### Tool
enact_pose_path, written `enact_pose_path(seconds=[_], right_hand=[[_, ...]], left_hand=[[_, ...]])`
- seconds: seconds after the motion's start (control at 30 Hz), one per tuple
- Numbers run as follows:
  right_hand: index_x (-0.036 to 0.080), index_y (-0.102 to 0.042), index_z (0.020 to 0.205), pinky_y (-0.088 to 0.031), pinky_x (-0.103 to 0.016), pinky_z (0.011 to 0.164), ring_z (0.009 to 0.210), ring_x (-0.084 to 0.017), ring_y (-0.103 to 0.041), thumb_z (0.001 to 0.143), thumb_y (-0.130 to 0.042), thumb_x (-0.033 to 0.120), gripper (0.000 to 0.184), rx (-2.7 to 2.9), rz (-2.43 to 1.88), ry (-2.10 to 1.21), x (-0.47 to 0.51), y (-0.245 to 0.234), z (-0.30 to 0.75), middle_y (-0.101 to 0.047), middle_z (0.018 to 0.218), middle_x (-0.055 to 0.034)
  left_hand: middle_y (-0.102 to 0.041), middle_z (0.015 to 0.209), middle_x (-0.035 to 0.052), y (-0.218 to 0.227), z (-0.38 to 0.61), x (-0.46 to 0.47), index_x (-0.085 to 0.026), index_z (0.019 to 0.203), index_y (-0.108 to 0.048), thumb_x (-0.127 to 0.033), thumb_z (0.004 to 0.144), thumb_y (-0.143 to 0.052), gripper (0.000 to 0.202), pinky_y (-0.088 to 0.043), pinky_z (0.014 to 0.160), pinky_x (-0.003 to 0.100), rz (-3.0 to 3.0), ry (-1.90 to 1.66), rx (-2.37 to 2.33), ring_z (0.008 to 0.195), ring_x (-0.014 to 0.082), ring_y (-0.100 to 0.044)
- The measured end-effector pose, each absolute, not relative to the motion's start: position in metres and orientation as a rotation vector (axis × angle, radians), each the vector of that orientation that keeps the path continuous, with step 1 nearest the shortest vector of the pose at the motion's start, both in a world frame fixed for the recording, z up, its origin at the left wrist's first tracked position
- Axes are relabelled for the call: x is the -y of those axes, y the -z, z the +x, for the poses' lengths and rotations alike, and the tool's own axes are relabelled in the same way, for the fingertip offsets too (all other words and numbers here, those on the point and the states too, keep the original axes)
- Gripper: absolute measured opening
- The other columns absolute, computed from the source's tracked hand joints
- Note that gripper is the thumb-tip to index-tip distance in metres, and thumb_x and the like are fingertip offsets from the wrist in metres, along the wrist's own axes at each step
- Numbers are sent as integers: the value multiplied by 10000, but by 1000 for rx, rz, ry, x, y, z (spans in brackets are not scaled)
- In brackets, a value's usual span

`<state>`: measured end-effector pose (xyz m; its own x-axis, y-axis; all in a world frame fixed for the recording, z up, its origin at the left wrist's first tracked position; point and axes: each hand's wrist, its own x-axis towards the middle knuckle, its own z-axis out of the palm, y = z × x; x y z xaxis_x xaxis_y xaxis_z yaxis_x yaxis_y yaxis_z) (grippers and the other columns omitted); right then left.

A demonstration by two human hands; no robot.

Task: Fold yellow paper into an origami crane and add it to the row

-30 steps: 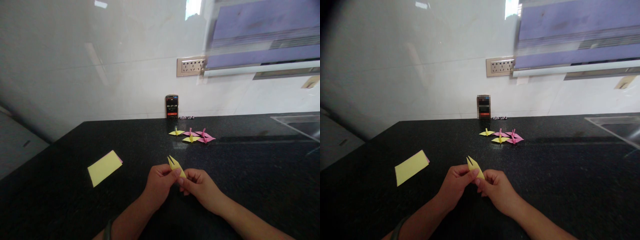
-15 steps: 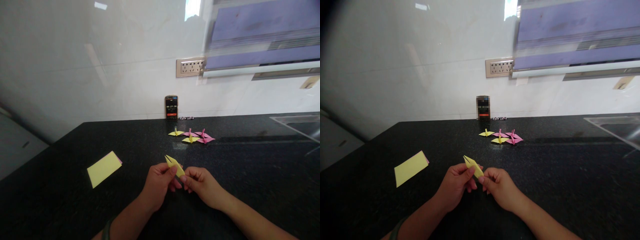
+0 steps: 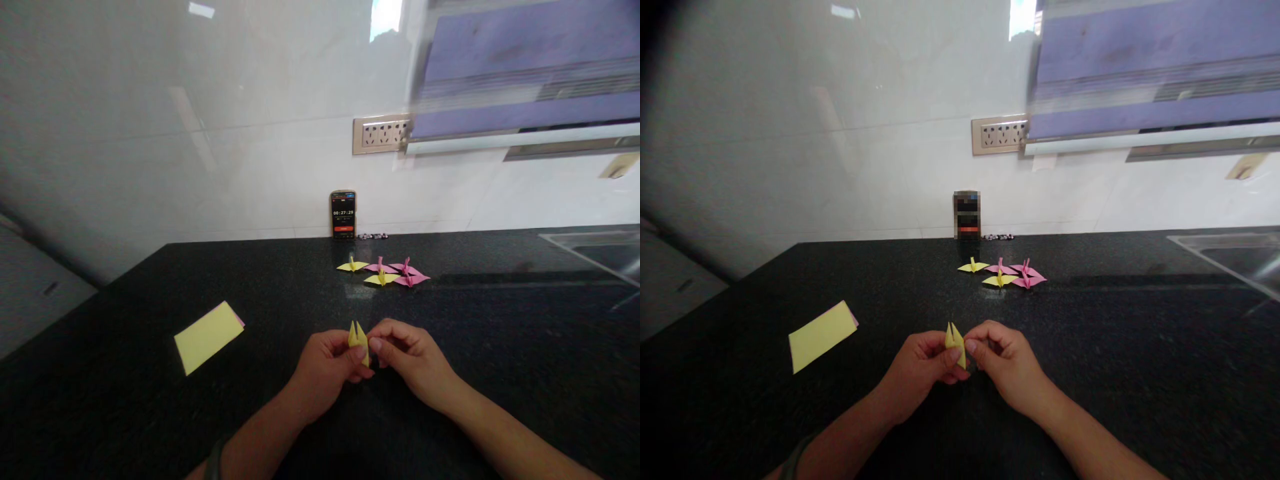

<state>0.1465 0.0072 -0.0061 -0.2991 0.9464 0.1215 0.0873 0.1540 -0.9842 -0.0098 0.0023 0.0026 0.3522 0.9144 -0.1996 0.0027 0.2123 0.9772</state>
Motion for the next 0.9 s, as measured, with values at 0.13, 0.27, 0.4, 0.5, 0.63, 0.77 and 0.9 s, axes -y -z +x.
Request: enact_pose_path(seconds=[0.13,0.27,0.4,0.5,0.63,0.77,0.9], right_hand=[[158,-584,755,-372,-212,504,538,-88,-448,739,-542,278,129,1575,-1024,-1262,-7,8,146,-497,621,17],[163,-574,748,-380,-213,511,561,-95,-465,735,-539,244,90,1628,-1032,-1243,-8,9,147,-500,657,10],[162,-559,748,-378,-205,506,560,-89,-458,723,-551,224,68,1674,-973,-1275,-8,9,149,-488,664,15],[152,-555,715,-384,-209,529,590,-93,-467,734,-545,226,77,1714,-935,-1297,-8,6,151,-496,683,6],[143,-552,715,-379,-211,537,593,-92,-459,789,-483,242,142,1722,-959,-1305,-8,5,150,-495,671,3],[156,-525,733,-372,-212,512,543,-86,-427,829,-418,278,189,1706,-1018,-1283,-8,7,149,-467,623,17],[193,-474,887,-406,-230,557,664,-117,-471,814,-441,239,93,1696,-1026,-1025,-8,4,153,-474,785,-16]], left_hand=[[-600,582,22,-1,-11,-3,-108,711,-623,-329,696,-559,231,-409,486,196,1195,-790,-1031,523,112,-574],[-594,545,28,-3,-10,-2,-99,684,-627,-347,690,-556,258,-400,470,200,1218,-745,-1063,488,113,-563],[-575,526,20,-2,-10,0,-101,642,-604,-340,692,-546,250,-396,464,200,1263,-664,-1047,485,117,-562],[-566,542,16,-1,-11,0,-104,635,-583,-313,701,-533,225,-398,462,198,1294,-612,-1018,487,116,-565],[-569,584,3,-1,-11,0,-120,742,-567,-265,687,-545,157,-402,451,193,1292,-635,-1022,471,104,-557],[-568,602,-3,2,-12,-1,-137,776,-535,-274,685,-540,165,-404,433,198,1351,-689,-1119,452,97,-530],[-567,601,-6,4,-16,-1,-156,725,-576,-313,714,-496,177,-373,456,203,1689,-707,-1304,496,105,-507]])
